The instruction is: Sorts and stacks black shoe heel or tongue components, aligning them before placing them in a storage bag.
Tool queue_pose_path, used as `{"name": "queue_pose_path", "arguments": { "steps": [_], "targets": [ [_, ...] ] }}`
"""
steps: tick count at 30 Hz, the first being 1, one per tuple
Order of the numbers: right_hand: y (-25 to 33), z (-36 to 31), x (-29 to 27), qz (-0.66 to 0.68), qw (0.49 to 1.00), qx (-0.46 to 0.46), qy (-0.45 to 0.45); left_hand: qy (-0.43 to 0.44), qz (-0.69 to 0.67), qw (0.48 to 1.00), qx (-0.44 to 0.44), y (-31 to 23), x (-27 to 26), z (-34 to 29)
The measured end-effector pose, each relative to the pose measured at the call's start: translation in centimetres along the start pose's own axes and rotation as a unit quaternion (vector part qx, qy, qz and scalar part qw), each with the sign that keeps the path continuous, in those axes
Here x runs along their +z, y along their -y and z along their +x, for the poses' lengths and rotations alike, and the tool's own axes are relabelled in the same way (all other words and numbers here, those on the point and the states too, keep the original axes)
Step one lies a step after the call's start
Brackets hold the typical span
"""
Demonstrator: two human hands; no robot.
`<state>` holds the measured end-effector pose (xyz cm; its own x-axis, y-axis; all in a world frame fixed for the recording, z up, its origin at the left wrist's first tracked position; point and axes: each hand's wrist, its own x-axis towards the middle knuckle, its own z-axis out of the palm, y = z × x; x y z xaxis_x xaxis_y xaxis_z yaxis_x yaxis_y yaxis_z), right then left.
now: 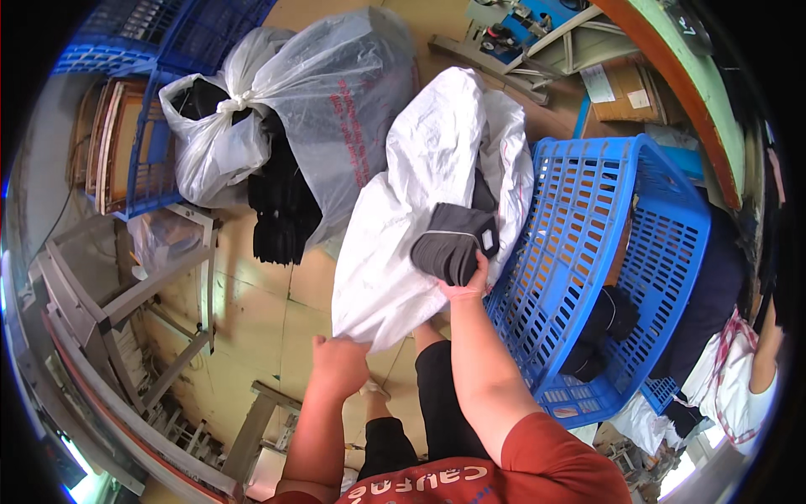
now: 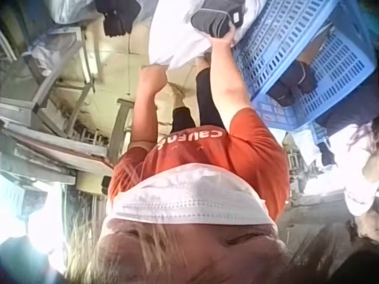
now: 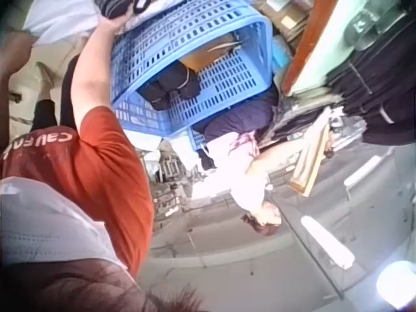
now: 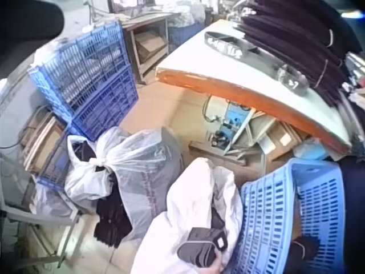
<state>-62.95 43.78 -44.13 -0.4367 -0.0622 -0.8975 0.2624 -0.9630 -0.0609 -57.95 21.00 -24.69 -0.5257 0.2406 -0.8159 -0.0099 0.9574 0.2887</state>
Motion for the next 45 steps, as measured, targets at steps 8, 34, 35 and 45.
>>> {"name": "queue_pose_path", "arguments": {
  "steps": [8, 34, 35, 45],
  "targets": [
    [3.9, 1.0, 0.1, -0.009, 0.995, 0.011, 0.098, -0.128, -0.071, 0.98, -0.137, -0.5, -0.8, -2.1],
    [9.7, 9.0, 6.0, -0.857, 0.318, -0.358, -0.191, -0.445, -0.774, 0.418, -0.169, 11.7, -3.9, 6.5],
    [8.7, 8.9, 6.1, -0.844, 0.351, -0.357, -0.194, -0.46, -0.762, 0.407, -0.206, 12.8, -3.2, 6.3],
    [11.4, 8.0, 11.5, -0.805, 0.107, -0.547, -0.205, -0.562, -0.501, 0.587, -0.297, 15.7, 1.6, 6.2]
  ]
}}
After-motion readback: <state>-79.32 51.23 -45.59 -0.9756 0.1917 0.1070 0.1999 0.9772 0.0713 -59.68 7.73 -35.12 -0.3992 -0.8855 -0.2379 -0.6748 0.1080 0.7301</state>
